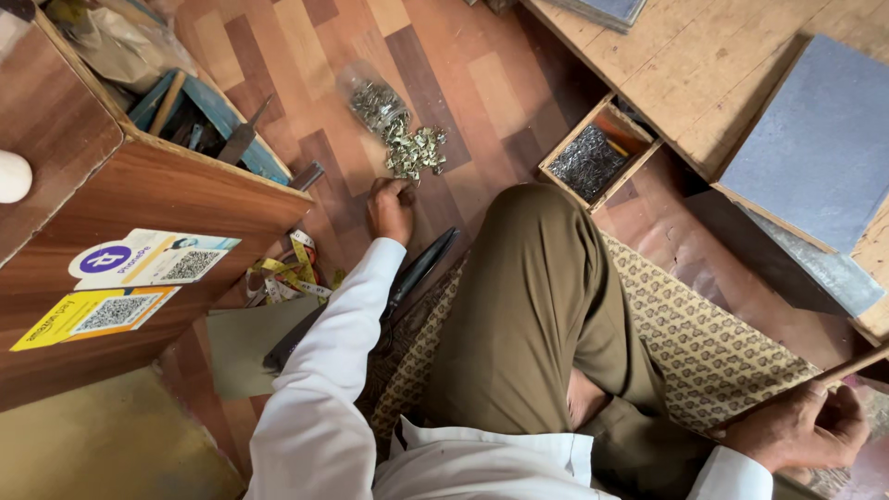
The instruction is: The person assembles picture frames by placing a backing board into a wooden frame and securing it with a hammer and nails. They repeatedly pick up nails, position them, and hammer them into the frame while sitting on the floor.
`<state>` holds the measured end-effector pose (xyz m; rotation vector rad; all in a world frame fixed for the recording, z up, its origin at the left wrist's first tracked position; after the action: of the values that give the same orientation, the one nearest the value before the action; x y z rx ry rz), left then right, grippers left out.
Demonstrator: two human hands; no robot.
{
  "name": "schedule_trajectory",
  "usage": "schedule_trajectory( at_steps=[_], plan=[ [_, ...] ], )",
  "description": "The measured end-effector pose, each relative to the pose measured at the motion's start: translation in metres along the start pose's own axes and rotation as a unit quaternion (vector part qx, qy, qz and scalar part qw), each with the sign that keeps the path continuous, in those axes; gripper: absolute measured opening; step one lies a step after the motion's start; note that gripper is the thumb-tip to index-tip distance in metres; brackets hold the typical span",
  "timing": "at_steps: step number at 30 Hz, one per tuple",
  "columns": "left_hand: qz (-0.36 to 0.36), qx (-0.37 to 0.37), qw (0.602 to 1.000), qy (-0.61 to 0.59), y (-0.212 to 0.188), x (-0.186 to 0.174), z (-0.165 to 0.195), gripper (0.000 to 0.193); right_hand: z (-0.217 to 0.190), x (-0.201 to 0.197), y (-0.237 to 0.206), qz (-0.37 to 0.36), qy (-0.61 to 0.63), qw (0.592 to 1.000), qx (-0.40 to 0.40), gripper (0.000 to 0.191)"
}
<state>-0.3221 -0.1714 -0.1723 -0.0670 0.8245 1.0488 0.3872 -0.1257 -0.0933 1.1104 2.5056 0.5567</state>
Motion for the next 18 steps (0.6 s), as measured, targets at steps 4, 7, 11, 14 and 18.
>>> schedule_trajectory(
  at_steps=[4,7,11,14,18],
  plan=[
    [0.040,0.014,0.999,0.000,-0.006,0.001,0.006,0.022,0.006,-0.001,-0.002,-0.015,0.022,0.999,0.020,0.024],
    [0.019,-0.014,0.999,0.031,-0.005,0.009,0.010,0.016,0.008,-0.004,-0.001,-0.003,0.032,0.999,0.024,0.022],
    [0.008,-0.023,0.999,0.033,-0.009,0.010,0.009,0.012,0.011,-0.005,-0.001,0.006,0.016,0.999,0.041,0.013],
    [0.021,-0.012,1.000,0.003,-0.012,0.006,0.010,0.013,0.012,-0.006,-0.002,0.003,0.029,0.998,0.047,0.016],
    [0.092,0.012,0.994,0.050,-0.012,-0.003,0.019,0.014,0.009,-0.003,-0.002,-0.020,0.026,0.999,0.037,0.017]
  ],
)
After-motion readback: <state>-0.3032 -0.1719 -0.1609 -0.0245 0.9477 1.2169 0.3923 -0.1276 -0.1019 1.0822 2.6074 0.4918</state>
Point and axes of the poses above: each hand's wrist, its own y-axis towards the middle knuckle, its own x-axis out of the palm, z = x × y, the point moved 10 cm from there along y, towards the middle knuckle, and after that the axes turned 9 degrees about z, right-handed, at the moved point
